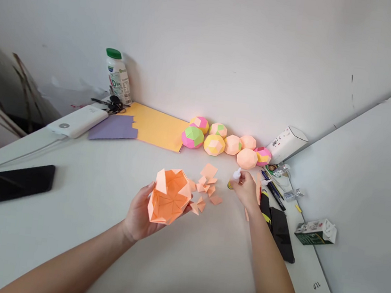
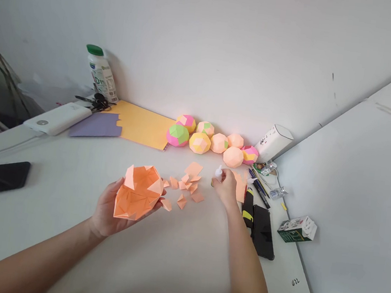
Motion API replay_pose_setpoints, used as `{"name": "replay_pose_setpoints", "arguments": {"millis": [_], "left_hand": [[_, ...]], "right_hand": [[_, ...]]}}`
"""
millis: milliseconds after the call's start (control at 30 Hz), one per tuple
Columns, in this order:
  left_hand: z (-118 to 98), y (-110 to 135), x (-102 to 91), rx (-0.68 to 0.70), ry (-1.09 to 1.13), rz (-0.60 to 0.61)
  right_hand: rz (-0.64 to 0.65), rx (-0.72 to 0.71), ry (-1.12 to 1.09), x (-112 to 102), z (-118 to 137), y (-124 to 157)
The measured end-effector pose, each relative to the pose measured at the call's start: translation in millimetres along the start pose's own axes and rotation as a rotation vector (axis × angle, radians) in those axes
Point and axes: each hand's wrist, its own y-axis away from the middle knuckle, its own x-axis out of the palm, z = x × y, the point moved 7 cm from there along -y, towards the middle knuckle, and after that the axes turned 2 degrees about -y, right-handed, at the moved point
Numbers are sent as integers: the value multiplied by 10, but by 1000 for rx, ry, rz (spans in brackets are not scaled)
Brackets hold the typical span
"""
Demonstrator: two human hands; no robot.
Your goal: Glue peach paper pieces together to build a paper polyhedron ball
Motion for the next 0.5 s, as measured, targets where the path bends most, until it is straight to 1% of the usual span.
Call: {"name": "replay_pose_setpoints", "arguments": {"millis": [67,133,200,300,400,500], "left_hand": [[-13,4,33,25,-56,33],[-22,12,73,51,-116,78],[-13,24,118,59,-178,138],[33,38,155,33,-264,216],[77,39,134,-3,-324,239],[88,38,111,-4,-343,245]], "right_hand": [[-17,34,31,24,-121,-54],[-19,55,58,25,-172,-67],[-9,72,89,18,-176,-53],[22,103,136,11,-148,-16],[50,126,167,4,-119,10],[70,137,191,-15,-105,17]]}}
